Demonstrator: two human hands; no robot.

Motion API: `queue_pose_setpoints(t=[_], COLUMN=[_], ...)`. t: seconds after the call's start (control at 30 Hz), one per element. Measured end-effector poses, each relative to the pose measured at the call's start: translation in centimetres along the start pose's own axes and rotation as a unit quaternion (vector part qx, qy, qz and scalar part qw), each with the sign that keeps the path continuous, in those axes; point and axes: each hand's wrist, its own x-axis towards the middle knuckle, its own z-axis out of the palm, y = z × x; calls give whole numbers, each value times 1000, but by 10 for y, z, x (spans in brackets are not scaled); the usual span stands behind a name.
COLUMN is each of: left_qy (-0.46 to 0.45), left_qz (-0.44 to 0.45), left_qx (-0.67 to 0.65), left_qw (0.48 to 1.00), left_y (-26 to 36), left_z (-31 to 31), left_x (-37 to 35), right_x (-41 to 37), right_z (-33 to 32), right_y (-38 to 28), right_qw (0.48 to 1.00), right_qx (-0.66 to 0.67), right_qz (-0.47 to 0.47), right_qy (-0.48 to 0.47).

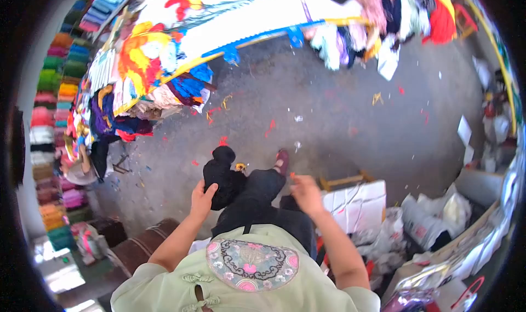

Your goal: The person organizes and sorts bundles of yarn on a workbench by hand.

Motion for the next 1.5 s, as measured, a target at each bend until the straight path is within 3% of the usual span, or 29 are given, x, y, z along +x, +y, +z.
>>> queue_pose_setpoints(t=[0.03, 0.1, 0.2, 0.23, 0.3, 0.4, 0.5, 0.57, 0.67, 0.7, 0.73, 0.8, 0.83, 0.87, 0.93, 1.03, 1.07, 1.17, 1.23, 1.3, 1.33, 1.37, 1.4, 1.5], left_qy=[2, 4, 4, -1, -96, -14, -36, -108, -124, -125, -127, -116, -102, -85, -16, -47, -107, -173, -134, -88, -68, -31, 3, 71], left_qz=[30, 86, 205, 321, 328, 302, 360, 315, 232, 208, 184, 169, 188, 207, 273, 353, 298, 268, 244, 193, 124, 135, 148, 207], left_qx=[4, 15, -2, 60, -45, -49, -173, -252, -301, -311, -321, -322, -256, -190, -62, 94, 37, -54, -125, -211, -330, -353, -375, -406], left_qw=[1000, 996, 979, 945, 939, 952, 916, 909, 917, 919, 920, 924, 943, 956, 960, 930, 948, 946, 952, 954, 933, 925, 915, 887], left_y=[24, 80, 128, 133, 155, 157, 212, 221, 234, 234, 233, 237, 240, 245, 271, 284, 289, 303, 322, 332, 339, 346, 352, 364], left_z=[0, 0, 2, -8, -40, -92, -129, -139, -158, -160, -160, -155, -155, -154, -158, -166, -166, -166, -170, -177, -177, -181, -185, -203], left_x=[3, 1, 7, 17, 38, 92, 125, 156, 203, 217, 233, 255, 262, 267, 272, 301, 311, 342, 352, 355, 351, 345, 339, 335], right_x=[11, 34, 72, 82, 104, 134, 164, 183, 218, 225, 234, 256, 268, 281, 307, 347, 361, 404, 433, 454, 463, 471, 477, 492], right_z=[1, 12, 35, 35, 35, 44, 63, 78, 92, 91, 93, 91, 88, 86, 76, 56, 48, 34, 31, 32, 31, 32, 36, 40], right_y=[-64, -148, -225, -244, -279, -315, -353, -383, -412, -425, -438, -442, -443, -437, -429, -433, -441, -474, -489, -507, -517, -524, -525, -533], right_qw=[997, 981, 939, 933, 913, 911, 913, 914, 972, 965, 940, 932, 926, 947, 925, 871, 845, 787, 772, 793, 798, 802, 811, 789], right_qx=[55, 94, 257, 296, 372, 380, 348, 324, 40, -63, -56, -129, -166, -151, -172, -185, -195, -192, -125, -55, -26, 2, 74, 110], right_qz=[-7, -134, -161, -127, -57, -69, -77, -82, -229, -252, -332, -336, -339, -282, -338, -451, -489, -571, -610, -586, -575, -564, -512, -501], right_qy=[-51, -105, -161, -160, -154, -146, -196, -232, -44, 32, 60, 39, 27, 35, 7, -61, -95, -134, -130, -157, -177, -195, -273, -339])
